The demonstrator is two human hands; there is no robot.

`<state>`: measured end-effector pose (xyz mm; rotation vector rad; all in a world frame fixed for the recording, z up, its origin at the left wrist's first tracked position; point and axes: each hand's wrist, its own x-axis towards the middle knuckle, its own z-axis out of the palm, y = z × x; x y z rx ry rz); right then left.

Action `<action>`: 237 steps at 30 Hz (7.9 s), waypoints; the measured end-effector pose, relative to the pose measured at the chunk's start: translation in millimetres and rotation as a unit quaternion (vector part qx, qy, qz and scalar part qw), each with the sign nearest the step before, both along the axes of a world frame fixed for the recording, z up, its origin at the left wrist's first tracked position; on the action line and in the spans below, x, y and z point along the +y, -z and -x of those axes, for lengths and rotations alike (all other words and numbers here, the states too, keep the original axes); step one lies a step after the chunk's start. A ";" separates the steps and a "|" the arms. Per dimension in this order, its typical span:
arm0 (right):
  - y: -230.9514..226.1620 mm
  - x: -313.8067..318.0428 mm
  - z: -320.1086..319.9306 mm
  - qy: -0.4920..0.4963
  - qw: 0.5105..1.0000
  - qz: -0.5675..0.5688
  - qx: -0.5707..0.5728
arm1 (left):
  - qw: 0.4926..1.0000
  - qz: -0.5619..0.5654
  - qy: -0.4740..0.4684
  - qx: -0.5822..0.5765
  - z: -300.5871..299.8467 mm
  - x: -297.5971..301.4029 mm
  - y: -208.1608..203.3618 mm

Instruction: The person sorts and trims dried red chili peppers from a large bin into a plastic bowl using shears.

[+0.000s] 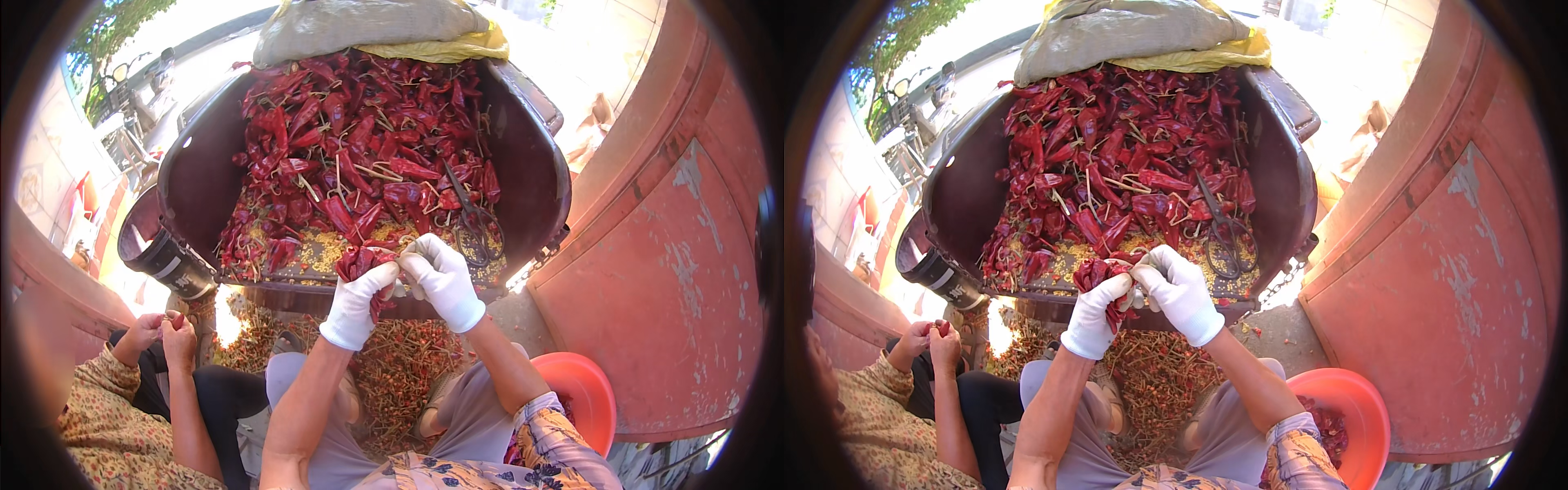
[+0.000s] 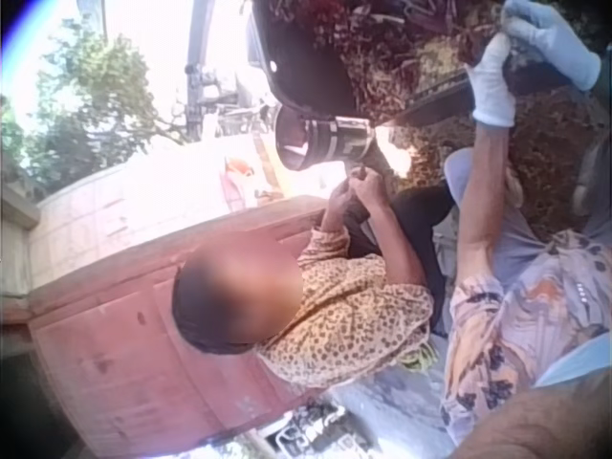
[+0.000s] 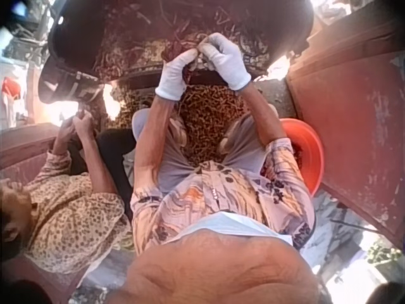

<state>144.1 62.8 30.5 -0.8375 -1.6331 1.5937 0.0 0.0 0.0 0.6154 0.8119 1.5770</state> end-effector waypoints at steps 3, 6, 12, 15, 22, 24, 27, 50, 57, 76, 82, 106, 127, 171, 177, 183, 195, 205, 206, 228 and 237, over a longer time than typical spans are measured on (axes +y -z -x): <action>-2.8 -3.0 6.2 -0.033 0.981 0.155 0.108 | 0.999 -0.026 0.020 -0.025 2.4 -1.0 -2.6; 3.6 -5.4 14.2 -0.083 0.935 0.263 0.223 | 0.998 -0.033 0.032 -0.049 9.9 -2.1 -1.8; 28.4 0.3 11.4 -0.223 0.777 0.422 0.410 | 0.997 -0.027 0.015 -0.071 4.5 -4.7 -1.2; 22.0 7.4 9.6 -0.193 0.702 0.486 0.484 | 0.993 -0.063 0.034 -0.089 4.4 -6.3 -1.0; -8.9 4.6 -15.2 -0.414 0.900 0.009 -0.138 | 0.979 -0.087 -0.134 -0.126 62.8 3.1 -5.3; 0.9 -1.8 -13.6 -0.393 0.896 -0.097 -0.184 | 0.967 -0.086 -0.183 -0.156 66.5 0.6 -11.5; 7.6 12.2 -1.0 -0.079 0.968 -0.126 -0.201 | 0.963 -0.012 -0.223 -0.154 62.5 3.9 0.2; 4.7 16.6 15.1 0.018 0.999 -0.004 0.029 | 0.995 0.018 -0.089 -0.043 13.5 4.8 7.2; 16.5 22.8 10.4 0.017 0.997 -0.003 0.072 | 0.990 0.065 0.014 -0.122 2.0 7.2 13.6; 16.6 28.9 -3.7 -0.128 0.898 0.261 0.331 | 0.989 0.005 0.093 -0.119 -3.2 2.0 6.5; 34.1 21.7 17.0 0.022 0.977 0.099 0.187 | 0.978 -0.078 -0.016 -0.193 2.4 15.5 -38.2; 70.1 -21.5 32.2 -0.322 0.885 -0.297 -0.159 | 0.789 -0.066 -0.293 0.535 -19.2 36.4 -40.3; 15.7 32.9 2.9 0.070 0.983 0.083 0.149 | 0.769 -0.152 -0.304 0.541 -11.6 31.6 -21.3; 39.7 27.3 6.7 -0.080 0.846 0.344 0.399 | 0.925 -0.038 -0.009 0.377 3.0 22.2 -5.4; 39.7 57.9 -9.9 0.081 0.956 0.147 0.239 | 0.944 -0.019 0.003 0.328 3.1 15.4 -12.5; 28.9 40.4 -4.6 0.091 0.960 -0.257 -0.061 | 0.977 0.020 -0.188 0.096 22.1 33.6 -1.8; 42.3 90.6 4.2 0.309 0.850 -0.415 -0.103 | 0.986 0.048 -0.134 0.083 2.8 34.9 7.7; 23.5 93.4 -14.7 0.255 0.945 -0.075 0.190 | 0.981 0.024 -0.118 0.151 -13.2 41.5 7.8; 20.8 93.7 -13.4 0.260 0.937 -0.103 0.208 | 0.981 0.029 -0.120 0.153 -14.8 40.2 6.1; 4.2 36.8 -0.8 0.107 0.966 0.003 0.234 | 0.863 -0.148 -0.198 0.440 -31.9 45.1 1.4; 10.8 36.7 -4.0 0.049 0.961 0.124 0.242 | 0.986 -0.028 0.010 0.164 -22.3 32.5 -14.2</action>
